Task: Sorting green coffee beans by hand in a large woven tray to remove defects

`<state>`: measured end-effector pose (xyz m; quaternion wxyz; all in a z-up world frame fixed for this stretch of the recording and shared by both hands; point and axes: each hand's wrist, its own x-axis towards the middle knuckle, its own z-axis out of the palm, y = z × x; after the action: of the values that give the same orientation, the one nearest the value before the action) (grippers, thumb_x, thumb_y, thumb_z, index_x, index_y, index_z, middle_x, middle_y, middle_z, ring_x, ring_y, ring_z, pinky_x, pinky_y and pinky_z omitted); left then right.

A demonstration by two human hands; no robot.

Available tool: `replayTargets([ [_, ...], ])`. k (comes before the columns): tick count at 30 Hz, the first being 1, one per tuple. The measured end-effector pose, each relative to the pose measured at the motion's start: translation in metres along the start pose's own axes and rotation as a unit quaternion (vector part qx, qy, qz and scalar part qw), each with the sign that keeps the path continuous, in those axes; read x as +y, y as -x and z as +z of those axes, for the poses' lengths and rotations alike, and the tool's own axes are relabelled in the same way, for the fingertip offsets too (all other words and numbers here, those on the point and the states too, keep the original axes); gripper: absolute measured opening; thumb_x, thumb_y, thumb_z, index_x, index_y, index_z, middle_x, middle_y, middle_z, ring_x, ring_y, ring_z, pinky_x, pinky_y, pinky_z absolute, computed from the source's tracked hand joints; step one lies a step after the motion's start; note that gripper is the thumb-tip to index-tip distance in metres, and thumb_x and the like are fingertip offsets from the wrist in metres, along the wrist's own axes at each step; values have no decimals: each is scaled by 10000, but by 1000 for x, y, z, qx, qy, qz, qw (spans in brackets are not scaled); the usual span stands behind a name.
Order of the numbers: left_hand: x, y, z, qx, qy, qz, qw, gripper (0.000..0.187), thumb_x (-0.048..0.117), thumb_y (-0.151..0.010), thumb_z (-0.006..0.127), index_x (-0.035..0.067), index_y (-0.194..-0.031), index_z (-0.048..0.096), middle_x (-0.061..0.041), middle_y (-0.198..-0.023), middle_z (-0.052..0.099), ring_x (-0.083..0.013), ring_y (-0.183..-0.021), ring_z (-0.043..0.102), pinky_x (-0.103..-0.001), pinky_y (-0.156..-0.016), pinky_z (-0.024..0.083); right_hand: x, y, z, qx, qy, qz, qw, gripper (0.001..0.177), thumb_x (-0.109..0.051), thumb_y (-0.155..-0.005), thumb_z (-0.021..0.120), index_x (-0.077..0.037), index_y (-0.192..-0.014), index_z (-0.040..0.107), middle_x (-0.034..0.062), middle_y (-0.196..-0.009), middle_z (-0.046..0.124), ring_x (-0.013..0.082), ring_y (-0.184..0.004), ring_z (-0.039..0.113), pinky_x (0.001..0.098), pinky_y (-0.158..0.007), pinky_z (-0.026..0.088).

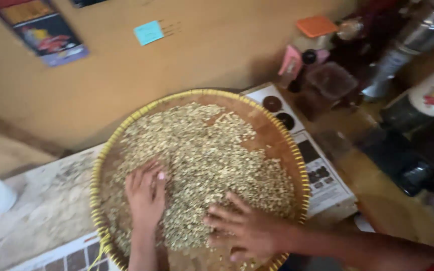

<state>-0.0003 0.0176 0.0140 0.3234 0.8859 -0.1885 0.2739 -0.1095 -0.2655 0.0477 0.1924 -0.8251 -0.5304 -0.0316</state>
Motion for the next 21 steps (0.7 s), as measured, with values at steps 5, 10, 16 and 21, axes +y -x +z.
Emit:
replayTargets([
  [5,0,-3,-10,71,27,-9,997,240,248,-1078,497,113,-1118,691,-90,-1216,723,-261,-1142,654,-417,-972,405,14,-63,45,-184,114,40,976,559,-515,-1030,284,-258,-1514,398,96,-1671,259,350,-1536,221,780,-1159,124],
  [10,-5,-2,-25,104,33,-73,991,206,211,-1072,519,176,-1158,702,4,-1197,709,-259,-1069,654,-407,-929,432,54,-90,40,-19,167,95,981,372,-384,-984,535,-95,-1167,682,244,-1340,548,495,-1314,482,723,-942,376],
  [16,-46,8,-10,176,38,-75,981,227,242,-1074,509,153,-1119,713,-28,-1111,727,-285,-966,647,-400,-897,435,-26,-127,39,43,-147,185,971,453,-371,-1080,401,-57,-1290,650,166,-1359,556,420,-1366,470,617,-1133,272],
  [21,-44,6,-19,205,58,-99,972,354,329,-1101,395,140,-1166,688,-62,-1097,710,-243,-933,597,-386,-894,412,-13,-144,109,44,47,-50,997,498,-439,-978,406,-108,-1053,771,178,-1240,702,451,-1419,484,823,-1194,14],
])
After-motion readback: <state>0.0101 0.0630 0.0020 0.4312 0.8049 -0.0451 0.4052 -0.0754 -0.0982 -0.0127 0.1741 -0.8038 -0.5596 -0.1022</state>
